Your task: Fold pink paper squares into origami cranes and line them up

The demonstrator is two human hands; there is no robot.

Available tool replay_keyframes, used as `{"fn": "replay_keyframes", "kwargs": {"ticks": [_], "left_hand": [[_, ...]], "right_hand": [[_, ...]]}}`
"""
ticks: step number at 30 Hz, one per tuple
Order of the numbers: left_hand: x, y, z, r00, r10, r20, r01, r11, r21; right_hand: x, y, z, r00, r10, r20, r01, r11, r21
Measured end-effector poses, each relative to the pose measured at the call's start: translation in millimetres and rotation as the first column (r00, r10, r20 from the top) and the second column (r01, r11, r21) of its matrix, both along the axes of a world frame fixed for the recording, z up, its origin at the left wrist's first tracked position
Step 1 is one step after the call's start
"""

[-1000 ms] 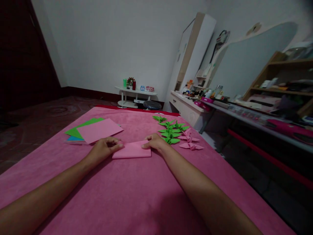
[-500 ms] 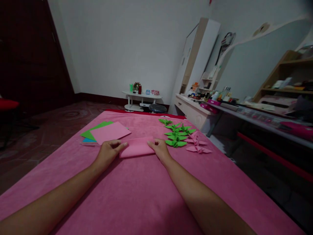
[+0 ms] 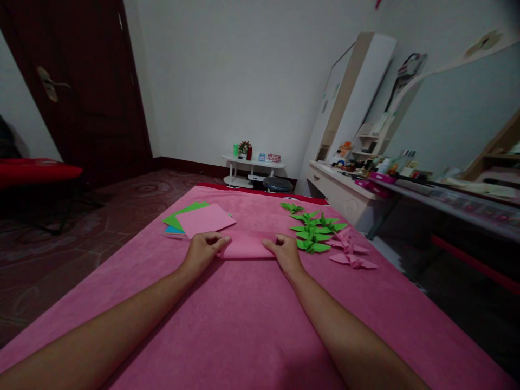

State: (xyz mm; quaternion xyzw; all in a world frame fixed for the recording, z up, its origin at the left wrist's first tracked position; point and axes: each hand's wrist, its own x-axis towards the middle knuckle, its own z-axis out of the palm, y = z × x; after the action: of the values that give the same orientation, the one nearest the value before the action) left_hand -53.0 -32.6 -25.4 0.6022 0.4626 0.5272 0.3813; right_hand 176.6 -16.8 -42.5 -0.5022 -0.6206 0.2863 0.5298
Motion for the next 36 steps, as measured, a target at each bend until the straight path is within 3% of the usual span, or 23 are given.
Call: {"fn": "replay_keyframes", "kwargs": {"ticks": [10, 18, 21, 28, 36], "left_hand": [[1, 2, -1.0, 0.996, 0.06, 0.07, -0.062, 0.998, 0.02], [-2, 6, -5.9, 0.99, 0.109, 0.089, -0.11, 0.994, 0.012], [-3, 6, -6.9, 0.988, 0.12, 0.094, -0.12, 0.993, 0.0], [-3, 8, -10.6, 0.989, 0.111, 0.094, -0.112, 0.994, 0.01], [-3, 4, -4.5, 0.995, 0.063, 0.071, -0.067, 0.996, 0.054]], "right_hand": [[2, 1, -1.2, 0.997, 0.034, -0.062, -0.034, 0.999, -0.002], [-3, -1, 3.8, 0.956, 0.114, -0.27, -0.13, 0.991, -0.039], [-2, -1, 3.7, 0.944, 0.053, -0.327, -0.07, 0.997, -0.041], [-2, -1, 5.7, 0.967, 0.026, -0.253, -0.014, 0.999, 0.047], [0, 1, 2.2, 0.959, -0.026, -0.283, 0.027, 1.0, -0.001]]}}
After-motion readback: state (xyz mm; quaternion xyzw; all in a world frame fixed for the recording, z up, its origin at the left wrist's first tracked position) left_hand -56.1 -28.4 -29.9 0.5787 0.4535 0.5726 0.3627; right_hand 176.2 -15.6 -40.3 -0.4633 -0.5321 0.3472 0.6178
